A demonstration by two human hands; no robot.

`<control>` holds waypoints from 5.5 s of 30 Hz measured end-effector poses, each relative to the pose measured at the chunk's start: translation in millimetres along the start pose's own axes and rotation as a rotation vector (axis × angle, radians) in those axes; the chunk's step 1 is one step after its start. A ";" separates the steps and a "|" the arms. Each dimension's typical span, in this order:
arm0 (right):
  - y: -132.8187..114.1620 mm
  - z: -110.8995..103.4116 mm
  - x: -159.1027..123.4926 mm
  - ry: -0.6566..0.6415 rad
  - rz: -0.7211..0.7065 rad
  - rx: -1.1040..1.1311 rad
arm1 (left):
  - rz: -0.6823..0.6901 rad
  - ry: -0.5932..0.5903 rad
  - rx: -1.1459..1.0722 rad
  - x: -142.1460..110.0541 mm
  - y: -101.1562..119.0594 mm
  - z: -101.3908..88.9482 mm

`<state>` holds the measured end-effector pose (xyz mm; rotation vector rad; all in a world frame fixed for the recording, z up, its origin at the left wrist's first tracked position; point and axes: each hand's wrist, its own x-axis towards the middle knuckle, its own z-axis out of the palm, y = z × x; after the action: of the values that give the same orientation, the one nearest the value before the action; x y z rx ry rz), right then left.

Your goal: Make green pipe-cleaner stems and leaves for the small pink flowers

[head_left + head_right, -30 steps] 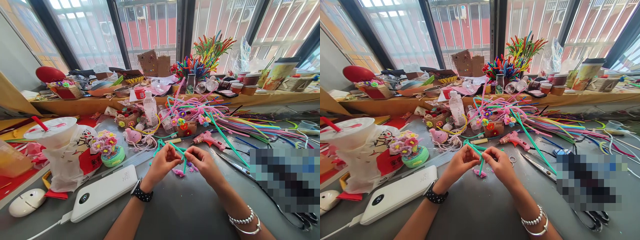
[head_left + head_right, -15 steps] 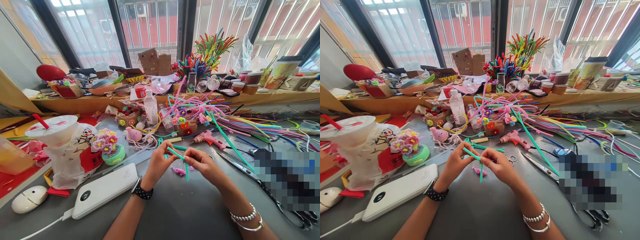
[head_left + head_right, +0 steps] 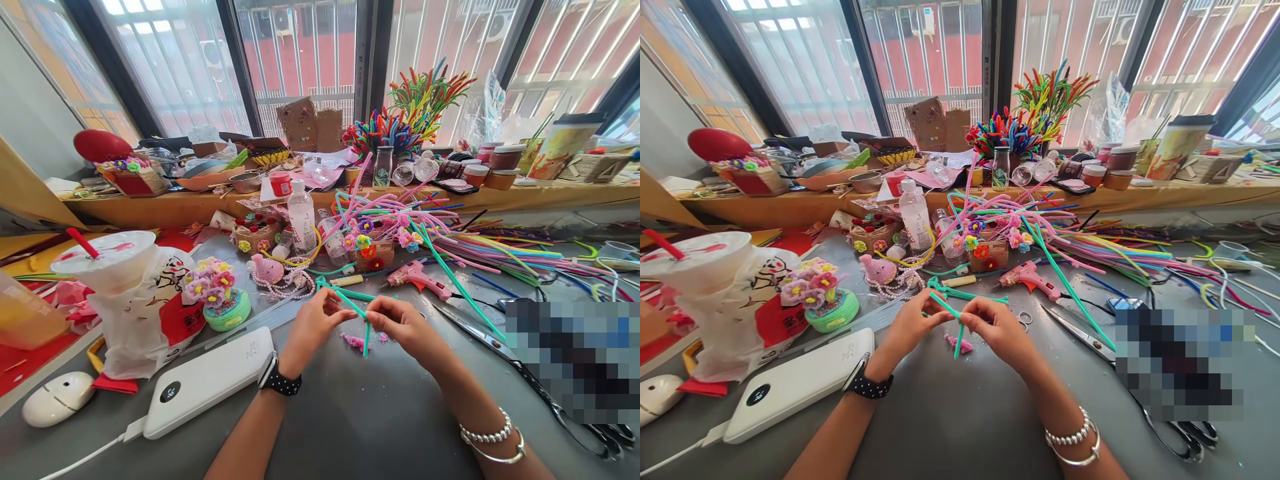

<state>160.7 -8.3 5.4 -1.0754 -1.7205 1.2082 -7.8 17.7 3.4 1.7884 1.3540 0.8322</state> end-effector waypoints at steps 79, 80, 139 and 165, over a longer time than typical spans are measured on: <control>1.1 -6.1 -6.3 -0.344 0.033 -0.062 | 0.119 -0.268 -0.195 -5.6 7.1 -20.4; 1.5 -5.4 -6.7 -0.369 0.038 -0.054 | 0.157 -0.283 -0.172 -6.5 8.0 -22.0; 18.6 15.2 3.4 0.368 -0.231 -0.560 | 0.413 0.229 0.604 -14.1 5.4 22.7; 15.1 20.3 1.7 0.430 0.021 0.313 | 0.068 -0.105 -0.417 -9.0 7.9 24.4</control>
<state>144.7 -10.2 -14.2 -1.0678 -1.1543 1.1151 14.4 3.5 -3.3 1.5322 0.9715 0.9627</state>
